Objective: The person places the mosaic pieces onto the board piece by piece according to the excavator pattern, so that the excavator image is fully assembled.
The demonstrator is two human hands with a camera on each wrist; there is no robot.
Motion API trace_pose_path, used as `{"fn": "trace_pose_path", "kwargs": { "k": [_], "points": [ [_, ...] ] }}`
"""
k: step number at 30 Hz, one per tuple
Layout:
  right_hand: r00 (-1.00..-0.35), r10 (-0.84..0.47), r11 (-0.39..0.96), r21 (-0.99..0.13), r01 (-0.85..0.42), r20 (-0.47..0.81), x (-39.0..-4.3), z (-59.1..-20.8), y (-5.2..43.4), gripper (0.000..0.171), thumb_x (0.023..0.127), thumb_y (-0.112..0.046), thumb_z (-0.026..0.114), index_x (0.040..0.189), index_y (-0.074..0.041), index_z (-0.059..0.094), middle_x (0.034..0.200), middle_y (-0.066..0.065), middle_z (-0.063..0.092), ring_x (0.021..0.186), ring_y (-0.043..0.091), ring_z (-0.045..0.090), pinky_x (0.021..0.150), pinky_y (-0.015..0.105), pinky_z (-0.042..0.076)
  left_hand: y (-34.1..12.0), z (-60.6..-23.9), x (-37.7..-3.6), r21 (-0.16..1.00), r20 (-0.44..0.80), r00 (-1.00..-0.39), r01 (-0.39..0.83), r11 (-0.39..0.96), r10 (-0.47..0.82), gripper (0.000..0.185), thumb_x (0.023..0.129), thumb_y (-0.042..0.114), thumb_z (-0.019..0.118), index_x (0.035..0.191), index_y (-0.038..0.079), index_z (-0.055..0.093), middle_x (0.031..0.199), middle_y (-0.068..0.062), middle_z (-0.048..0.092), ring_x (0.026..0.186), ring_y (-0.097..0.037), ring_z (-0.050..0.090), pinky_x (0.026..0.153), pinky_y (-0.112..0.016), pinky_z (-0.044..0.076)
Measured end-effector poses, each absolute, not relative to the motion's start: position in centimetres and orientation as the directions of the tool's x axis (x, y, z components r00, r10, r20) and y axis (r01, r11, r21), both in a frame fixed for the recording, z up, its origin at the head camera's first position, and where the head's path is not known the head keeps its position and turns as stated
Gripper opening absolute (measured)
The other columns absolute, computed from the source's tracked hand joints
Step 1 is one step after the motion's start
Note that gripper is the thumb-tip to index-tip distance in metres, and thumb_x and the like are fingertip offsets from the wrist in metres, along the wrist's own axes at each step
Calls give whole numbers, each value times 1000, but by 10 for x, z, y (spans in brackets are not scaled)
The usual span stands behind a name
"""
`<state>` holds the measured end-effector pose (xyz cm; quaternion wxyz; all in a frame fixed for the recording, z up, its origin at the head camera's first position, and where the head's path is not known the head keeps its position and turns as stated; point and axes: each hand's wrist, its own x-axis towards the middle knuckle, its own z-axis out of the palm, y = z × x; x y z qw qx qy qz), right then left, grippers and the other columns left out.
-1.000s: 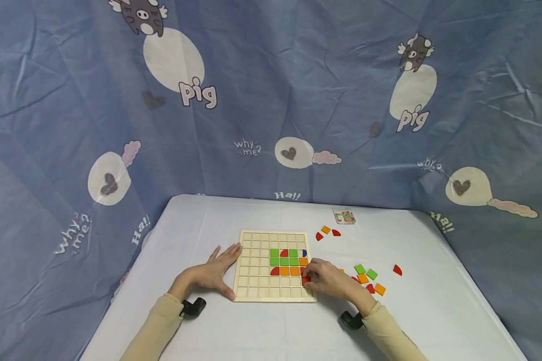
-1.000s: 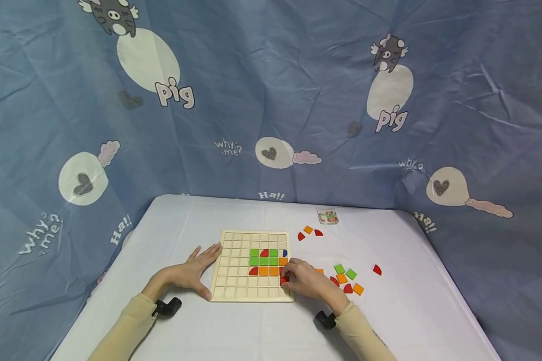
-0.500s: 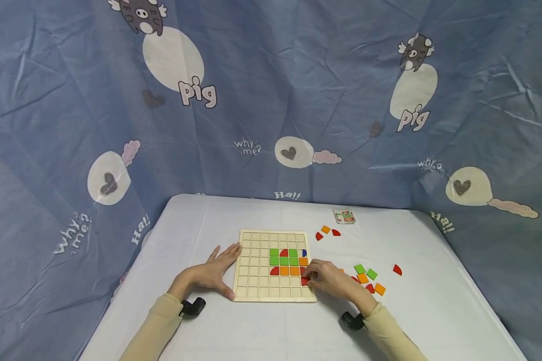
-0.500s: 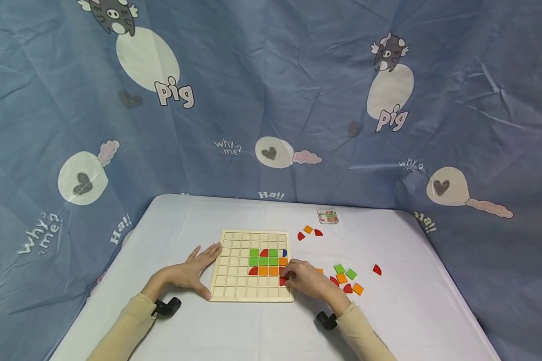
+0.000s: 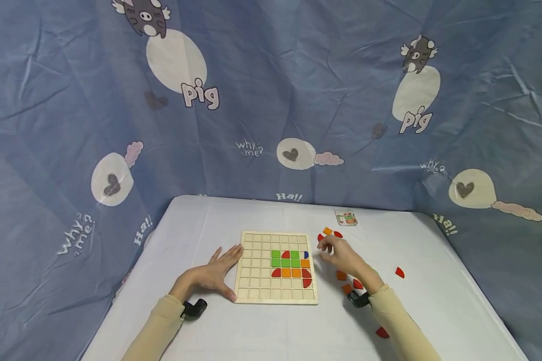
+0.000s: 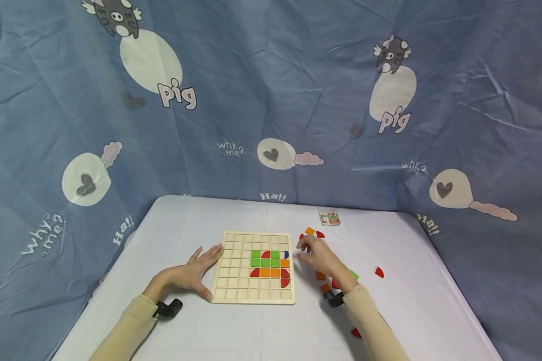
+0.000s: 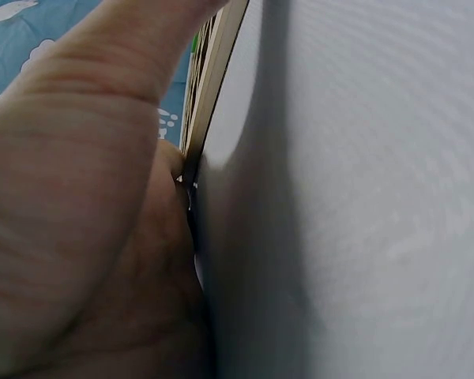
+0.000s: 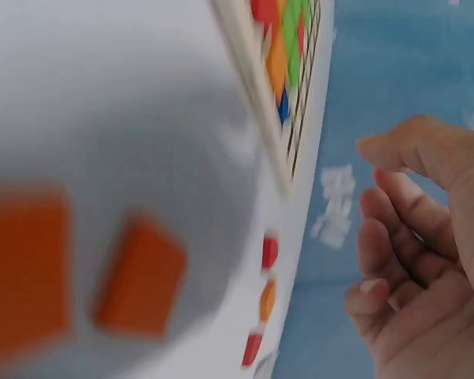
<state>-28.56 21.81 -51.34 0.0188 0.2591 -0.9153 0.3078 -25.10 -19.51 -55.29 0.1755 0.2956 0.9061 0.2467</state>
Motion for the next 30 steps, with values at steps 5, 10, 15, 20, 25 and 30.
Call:
{"fn": "trace_pose_path", "kwargs": {
  "k": [5,10,15,20,25,30],
  "points": [
    [-938,-298,743,-573,-346,179,-322,-517,236,23,84,-8,71,104,0,62,93,12,62,80,20,54,68,29,45,-195,-551,-250,561,-169,-765,444,699,622,136,59,60,84,155,3,5,163,-12,-4,151,-31,-5,117,-60,-12],
    [-967,-225,778,-576,-253,121,-347,-526,243,28,86,-9,70,110,3,61,97,17,64,84,24,61,69,34,52,-194,-550,-249,566,-178,-766,434,701,618,137,58,60,84,155,3,5,163,-12,-4,151,-30,-5,117,-59,-13],
    [-979,-196,778,-599,-190,56,-356,-531,243,31,86,-11,70,111,5,61,100,18,66,90,27,63,76,39,55,-193,-552,-249,568,-176,-767,433,700,617,137,58,61,84,155,4,5,163,-11,-4,151,-29,-6,117,-59,-14],
    [-980,-199,791,-585,-178,29,-361,-534,242,28,87,-10,70,109,5,63,102,18,66,90,26,62,76,37,55,-193,-555,-250,565,-175,-768,434,702,616,138,57,62,84,155,4,5,164,-10,-4,151,-28,-6,117,-58,-14],
    [-979,-201,791,-587,-175,22,-365,-536,241,25,86,-9,70,106,5,65,98,16,67,85,22,62,71,32,54,-194,-554,-250,555,-175,-769,439,707,615,137,58,62,83,155,4,5,164,-11,-4,151,-29,-5,117,-59,-13],
    [-982,-190,775,-612,-159,14,-365,-538,240,22,85,-7,71,102,5,65,91,14,66,77,18,60,65,28,52,-194,-553,-250,557,-177,-770,436,707,613,137,58,61,83,155,4,5,164,-11,-4,151,-29,-5,118,-58,-13]
  ]
}}
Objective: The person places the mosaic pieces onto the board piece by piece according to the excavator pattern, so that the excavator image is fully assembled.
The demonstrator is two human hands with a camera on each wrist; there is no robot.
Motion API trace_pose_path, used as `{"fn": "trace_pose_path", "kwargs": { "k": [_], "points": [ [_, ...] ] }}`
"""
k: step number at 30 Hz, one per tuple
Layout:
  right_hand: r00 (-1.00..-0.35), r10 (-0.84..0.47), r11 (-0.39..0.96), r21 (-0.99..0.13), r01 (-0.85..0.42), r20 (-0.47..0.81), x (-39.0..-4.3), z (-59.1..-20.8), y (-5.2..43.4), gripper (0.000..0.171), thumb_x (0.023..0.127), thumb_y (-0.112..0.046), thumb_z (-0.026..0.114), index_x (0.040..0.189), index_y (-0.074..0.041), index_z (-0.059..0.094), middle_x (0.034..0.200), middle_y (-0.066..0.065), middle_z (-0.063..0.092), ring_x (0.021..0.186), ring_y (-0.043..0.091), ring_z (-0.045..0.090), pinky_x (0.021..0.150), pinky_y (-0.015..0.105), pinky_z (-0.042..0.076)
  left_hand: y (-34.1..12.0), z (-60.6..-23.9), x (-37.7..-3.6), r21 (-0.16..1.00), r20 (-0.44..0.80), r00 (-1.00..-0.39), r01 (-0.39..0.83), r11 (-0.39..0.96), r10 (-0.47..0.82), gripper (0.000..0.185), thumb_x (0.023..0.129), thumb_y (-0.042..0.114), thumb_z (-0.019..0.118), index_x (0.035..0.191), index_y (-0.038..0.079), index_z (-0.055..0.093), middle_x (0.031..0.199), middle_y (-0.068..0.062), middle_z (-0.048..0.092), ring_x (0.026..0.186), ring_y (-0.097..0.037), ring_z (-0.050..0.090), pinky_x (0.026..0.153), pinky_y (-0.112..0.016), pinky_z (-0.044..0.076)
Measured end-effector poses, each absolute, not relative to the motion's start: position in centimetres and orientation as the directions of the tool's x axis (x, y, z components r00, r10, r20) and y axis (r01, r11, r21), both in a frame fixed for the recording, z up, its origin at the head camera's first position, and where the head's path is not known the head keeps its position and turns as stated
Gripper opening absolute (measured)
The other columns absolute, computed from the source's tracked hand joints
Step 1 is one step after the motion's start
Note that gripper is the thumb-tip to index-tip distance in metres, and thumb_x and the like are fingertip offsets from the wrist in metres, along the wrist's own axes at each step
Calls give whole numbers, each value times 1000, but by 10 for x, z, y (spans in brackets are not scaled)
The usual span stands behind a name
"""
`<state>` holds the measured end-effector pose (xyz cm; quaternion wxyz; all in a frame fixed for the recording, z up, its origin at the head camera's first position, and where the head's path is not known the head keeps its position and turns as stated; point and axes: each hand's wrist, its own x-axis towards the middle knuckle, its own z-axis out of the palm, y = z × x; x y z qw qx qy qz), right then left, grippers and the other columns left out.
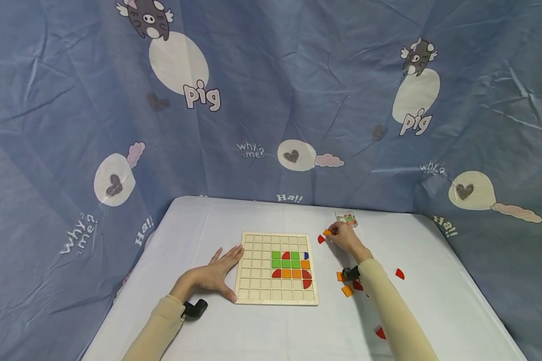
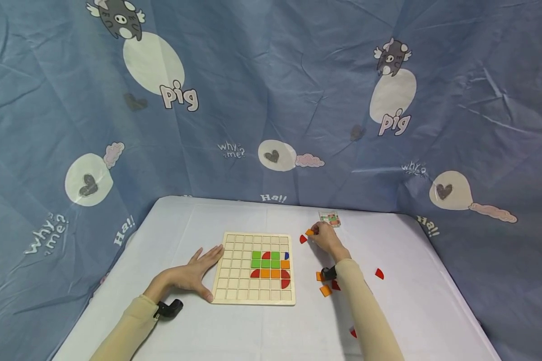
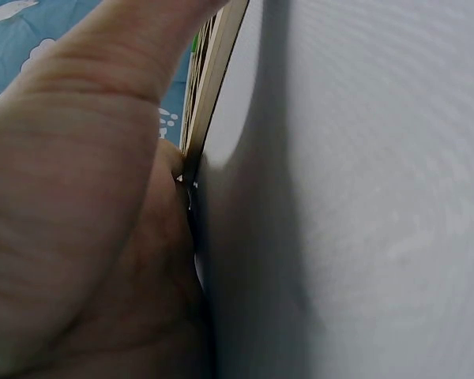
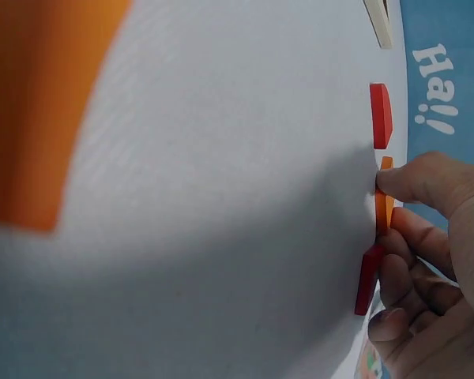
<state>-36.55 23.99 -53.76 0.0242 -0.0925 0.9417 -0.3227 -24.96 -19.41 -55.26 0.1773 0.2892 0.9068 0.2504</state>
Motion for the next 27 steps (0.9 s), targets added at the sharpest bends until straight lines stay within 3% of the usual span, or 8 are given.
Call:
{"fn": "trace_pose_path", "kwargs": {
  "k": [12,21,27],
  "points": [
    [-988,-154,793,-594,-135,19,-353,-536,240,30,84,-23,74,103,-2,65,93,10,66,79,19,59,71,32,53,-195,-553,-250,551,-181,-770,437,711,612,137,58,62,83,155,5,4,164,-10,-4,151,-29,-5,118,-58,-13],
    [-953,-267,762,-575,-299,142,-309,-524,219,26,80,-17,75,99,-4,65,95,8,63,80,18,55,67,28,48,-194,-552,-249,564,-177,-768,434,703,616,138,58,61,83,155,5,3,164,-10,-5,151,-29,-5,117,-59,-14],
    [-908,-391,724,-559,-405,151,-273,-520,196,22,79,-16,75,97,-10,65,92,-2,60,80,15,52,66,23,46,-193,-550,-247,584,-172,-766,427,690,620,137,59,58,85,155,4,4,164,-11,-4,151,-30,-5,117,-59,-14]
  ]
}}
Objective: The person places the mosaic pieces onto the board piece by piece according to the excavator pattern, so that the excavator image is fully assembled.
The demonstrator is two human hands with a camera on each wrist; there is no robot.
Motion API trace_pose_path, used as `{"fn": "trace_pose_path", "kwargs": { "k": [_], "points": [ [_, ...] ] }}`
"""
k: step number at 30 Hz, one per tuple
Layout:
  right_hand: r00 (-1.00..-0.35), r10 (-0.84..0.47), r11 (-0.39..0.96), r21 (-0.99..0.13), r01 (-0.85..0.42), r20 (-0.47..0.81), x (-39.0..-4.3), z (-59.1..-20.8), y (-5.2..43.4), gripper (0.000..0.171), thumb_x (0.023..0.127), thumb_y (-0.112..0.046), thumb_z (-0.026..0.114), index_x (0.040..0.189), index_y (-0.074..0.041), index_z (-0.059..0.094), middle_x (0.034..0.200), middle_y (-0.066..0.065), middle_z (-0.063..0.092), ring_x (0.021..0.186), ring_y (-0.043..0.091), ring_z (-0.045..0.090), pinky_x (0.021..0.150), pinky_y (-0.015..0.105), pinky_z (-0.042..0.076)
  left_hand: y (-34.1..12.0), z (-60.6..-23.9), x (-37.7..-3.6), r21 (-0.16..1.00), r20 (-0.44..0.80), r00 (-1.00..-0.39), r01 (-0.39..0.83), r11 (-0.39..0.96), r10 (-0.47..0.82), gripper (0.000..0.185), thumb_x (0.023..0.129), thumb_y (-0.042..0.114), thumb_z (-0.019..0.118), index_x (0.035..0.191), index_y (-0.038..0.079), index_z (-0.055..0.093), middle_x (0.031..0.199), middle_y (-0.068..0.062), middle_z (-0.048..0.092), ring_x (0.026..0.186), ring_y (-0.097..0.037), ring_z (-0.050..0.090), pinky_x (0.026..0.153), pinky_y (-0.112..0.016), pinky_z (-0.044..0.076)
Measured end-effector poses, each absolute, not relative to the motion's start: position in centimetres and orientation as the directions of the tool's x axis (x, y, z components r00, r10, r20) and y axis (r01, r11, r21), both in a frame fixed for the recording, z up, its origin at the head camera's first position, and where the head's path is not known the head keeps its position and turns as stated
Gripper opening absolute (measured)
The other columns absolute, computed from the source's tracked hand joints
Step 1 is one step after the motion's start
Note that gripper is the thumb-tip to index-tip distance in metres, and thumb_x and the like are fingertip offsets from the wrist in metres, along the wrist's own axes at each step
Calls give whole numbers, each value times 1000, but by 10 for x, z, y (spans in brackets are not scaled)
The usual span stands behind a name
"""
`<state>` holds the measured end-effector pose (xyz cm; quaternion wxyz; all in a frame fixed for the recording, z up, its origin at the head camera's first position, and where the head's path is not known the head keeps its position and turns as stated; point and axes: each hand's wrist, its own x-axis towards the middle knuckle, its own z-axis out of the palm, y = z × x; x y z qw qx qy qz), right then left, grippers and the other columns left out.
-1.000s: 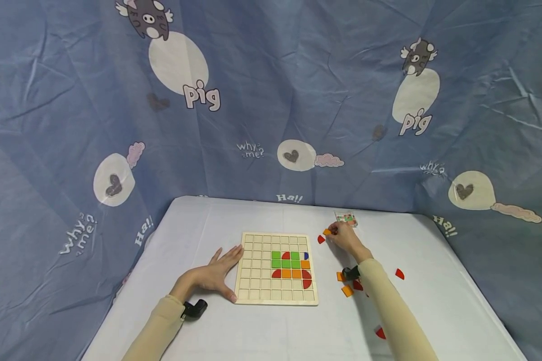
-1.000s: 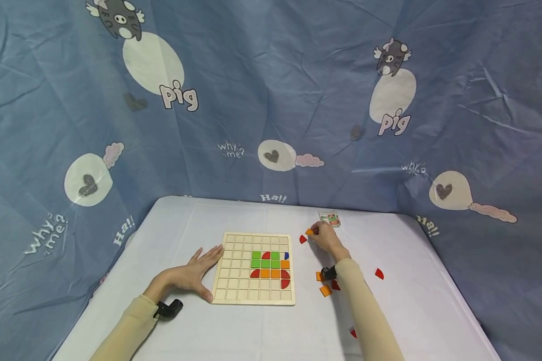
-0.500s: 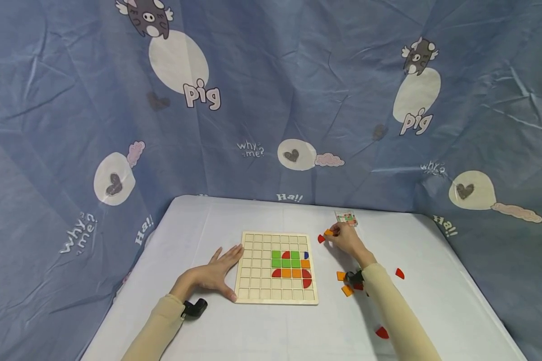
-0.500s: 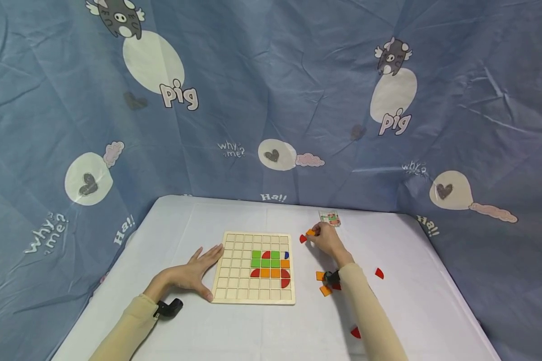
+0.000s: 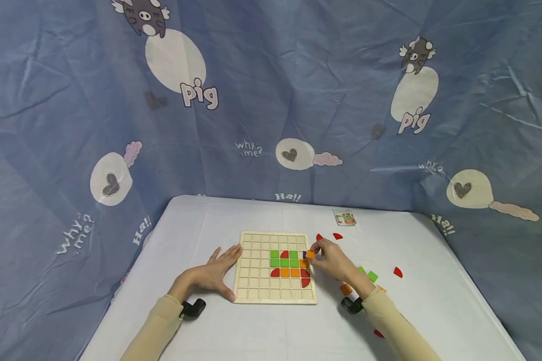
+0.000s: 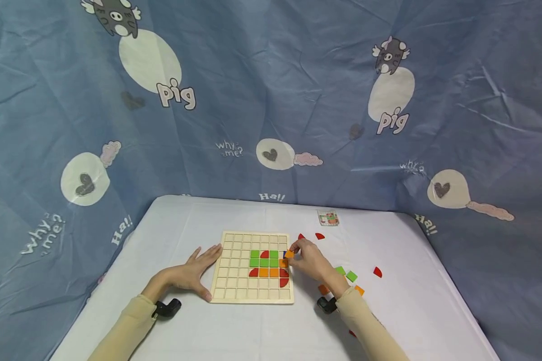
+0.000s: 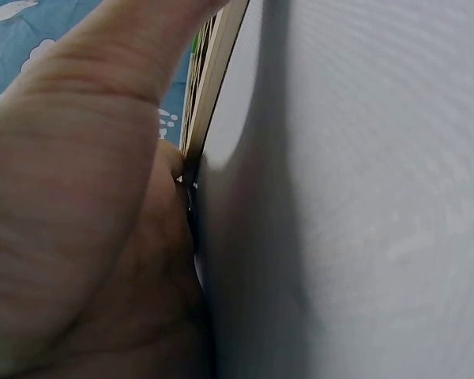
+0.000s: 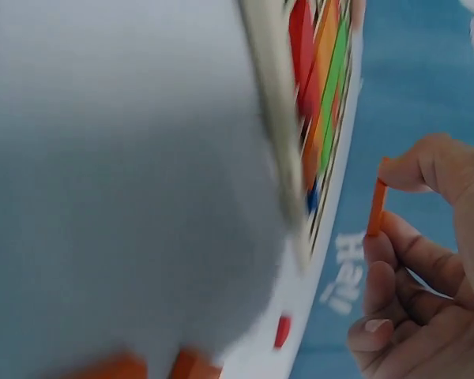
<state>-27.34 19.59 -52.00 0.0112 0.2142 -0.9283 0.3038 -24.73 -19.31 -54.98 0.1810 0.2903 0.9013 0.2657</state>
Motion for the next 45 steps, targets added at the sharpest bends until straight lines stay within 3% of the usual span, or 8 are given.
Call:
{"fn": "trace_pose_path", "kwargs": {
  "k": [11,21,28,38,45],
  "points": [
    [-810,-573,685,-471,-556,124,-235,-532,167,23,79,-23,76,95,-14,62,87,-8,55,79,7,49,65,17,45,-194,-548,-246,592,-150,-759,444,672,634,135,60,54,86,154,1,5,163,-14,-3,151,-33,-4,116,-61,-12],
    [-792,-608,691,-453,-564,57,-231,-535,165,17,84,-23,73,97,-17,64,95,-11,54,88,7,48,73,18,49,-195,-551,-249,578,-159,-767,437,689,621,136,59,57,85,155,4,4,164,-11,-4,151,-31,-5,117,-59,-13],
    [-759,-649,649,-486,-585,46,-232,-530,166,15,86,-21,74,97,-16,67,93,-8,58,81,5,52,72,18,49,-194,-553,-250,579,-166,-768,432,691,619,137,59,59,84,155,4,4,164,-11,-4,151,-30,-5,117,-59,-13],
    [-784,-620,658,-527,-538,26,-228,-529,167,21,84,-22,76,102,-14,68,93,-6,59,81,9,53,69,17,47,-193,-551,-249,587,-165,-768,427,688,618,137,58,58,85,155,3,4,164,-11,-4,151,-30,-5,117,-59,-13],
    [-838,-544,648,-610,-457,50,-230,-521,191,20,83,-18,76,100,-14,66,95,-3,63,85,17,56,72,24,49,-193,-550,-248,583,-166,-768,429,690,618,137,59,57,85,154,2,4,163,-12,-4,151,-31,-5,117,-59,-13]
  ]
}}
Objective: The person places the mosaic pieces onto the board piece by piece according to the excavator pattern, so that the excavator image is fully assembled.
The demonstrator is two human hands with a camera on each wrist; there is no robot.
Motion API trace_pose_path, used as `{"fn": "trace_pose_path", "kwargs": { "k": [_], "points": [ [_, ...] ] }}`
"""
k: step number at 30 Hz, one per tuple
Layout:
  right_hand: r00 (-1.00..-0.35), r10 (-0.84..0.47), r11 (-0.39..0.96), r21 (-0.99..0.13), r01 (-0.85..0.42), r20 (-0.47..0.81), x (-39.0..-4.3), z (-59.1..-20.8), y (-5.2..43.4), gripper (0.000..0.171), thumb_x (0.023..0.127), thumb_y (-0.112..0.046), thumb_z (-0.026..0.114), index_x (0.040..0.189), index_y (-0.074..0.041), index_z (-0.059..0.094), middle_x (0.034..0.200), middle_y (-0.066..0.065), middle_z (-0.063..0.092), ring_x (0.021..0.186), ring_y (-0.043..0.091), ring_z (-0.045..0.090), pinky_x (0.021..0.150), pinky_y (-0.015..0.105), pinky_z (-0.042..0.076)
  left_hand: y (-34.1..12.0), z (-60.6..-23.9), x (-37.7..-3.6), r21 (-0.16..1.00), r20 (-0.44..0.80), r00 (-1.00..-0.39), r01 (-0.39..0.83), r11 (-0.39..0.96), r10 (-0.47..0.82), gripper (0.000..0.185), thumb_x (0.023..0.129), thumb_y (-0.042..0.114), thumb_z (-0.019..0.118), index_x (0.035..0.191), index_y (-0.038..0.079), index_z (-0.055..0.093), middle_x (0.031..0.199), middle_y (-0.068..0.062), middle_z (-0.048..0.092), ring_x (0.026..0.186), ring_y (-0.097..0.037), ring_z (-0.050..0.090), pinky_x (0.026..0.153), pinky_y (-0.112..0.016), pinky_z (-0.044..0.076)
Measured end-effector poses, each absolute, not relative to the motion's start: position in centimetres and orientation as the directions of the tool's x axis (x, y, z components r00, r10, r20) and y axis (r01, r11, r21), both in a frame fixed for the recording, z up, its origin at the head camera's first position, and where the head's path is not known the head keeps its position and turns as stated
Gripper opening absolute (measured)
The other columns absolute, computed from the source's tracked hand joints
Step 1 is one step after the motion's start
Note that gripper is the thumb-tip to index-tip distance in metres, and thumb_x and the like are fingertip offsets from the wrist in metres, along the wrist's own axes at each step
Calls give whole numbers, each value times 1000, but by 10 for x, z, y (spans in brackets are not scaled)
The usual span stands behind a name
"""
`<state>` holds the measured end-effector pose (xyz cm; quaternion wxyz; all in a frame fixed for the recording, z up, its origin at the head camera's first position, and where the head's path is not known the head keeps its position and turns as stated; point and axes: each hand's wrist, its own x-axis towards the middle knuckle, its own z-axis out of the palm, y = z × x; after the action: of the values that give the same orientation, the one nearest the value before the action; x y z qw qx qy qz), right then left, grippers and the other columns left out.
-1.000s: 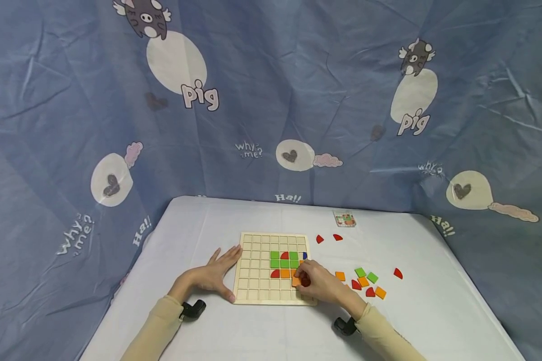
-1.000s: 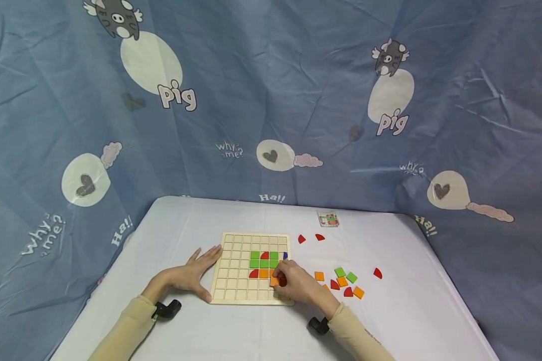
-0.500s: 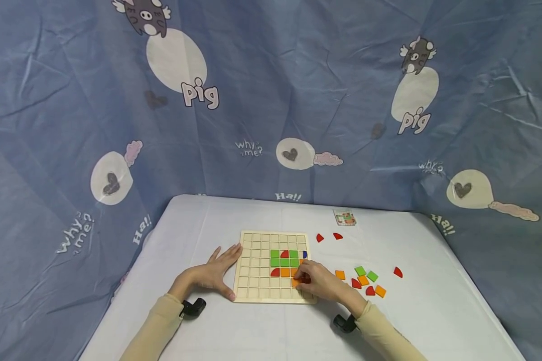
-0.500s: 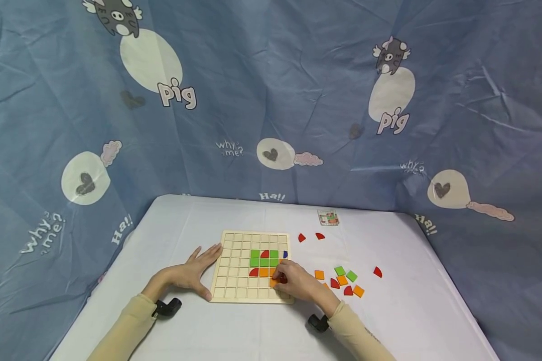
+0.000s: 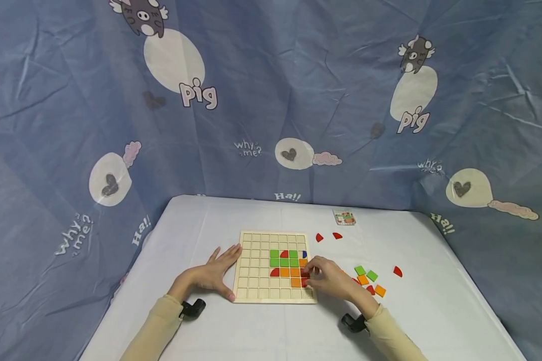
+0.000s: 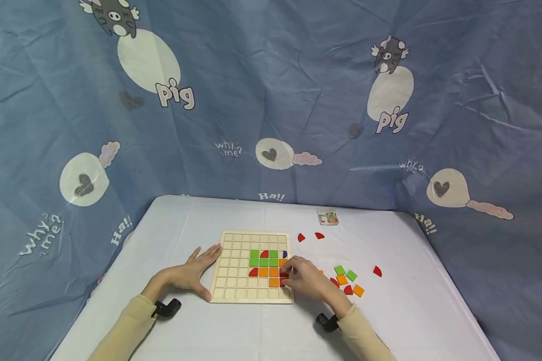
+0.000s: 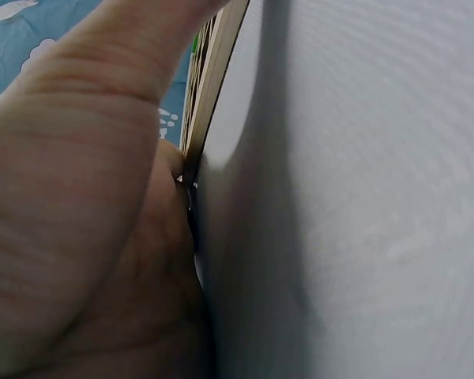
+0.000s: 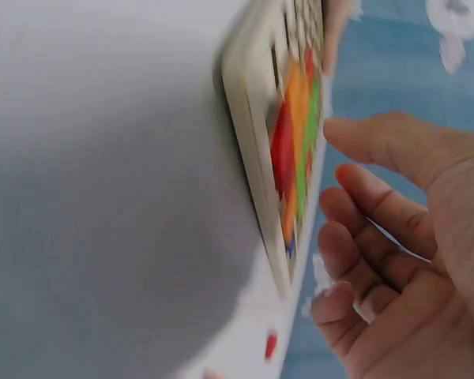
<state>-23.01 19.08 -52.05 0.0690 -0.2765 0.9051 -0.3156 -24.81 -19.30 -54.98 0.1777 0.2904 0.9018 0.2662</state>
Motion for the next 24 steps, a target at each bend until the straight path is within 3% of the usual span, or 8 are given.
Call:
{"fn": "trace_pose_path", "kwargs": {
  "k": [7,16,24],
  "points": [
    [-894,-447,686,-627,-369,37,-237,-517,240,27,80,-18,78,102,-11,64,98,1,64,87,17,56,73,27,50,-192,-550,-247,585,-165,-772,424,691,614,137,58,58,85,155,3,4,163,-11,-4,151,-32,-4,117,-59,-13],
    [-947,-301,772,-612,-172,-114,-248,-534,276,32,75,-18,82,101,-15,63,92,-4,58,84,13,50,69,21,45,-193,-548,-246,595,-154,-769,430,679,621,137,59,55,86,154,2,4,163,-14,-3,151,-33,-4,117,-60,-13],
    [-945,-302,768,-619,-165,-123,-251,-540,275,26,75,-17,81,96,-16,65,90,-5,60,80,12,52,68,20,47,-192,-548,-245,586,-155,-772,430,687,616,137,58,57,86,154,2,5,163,-13,-3,151,-32,-3,117,-59,-12]
  ]
}}
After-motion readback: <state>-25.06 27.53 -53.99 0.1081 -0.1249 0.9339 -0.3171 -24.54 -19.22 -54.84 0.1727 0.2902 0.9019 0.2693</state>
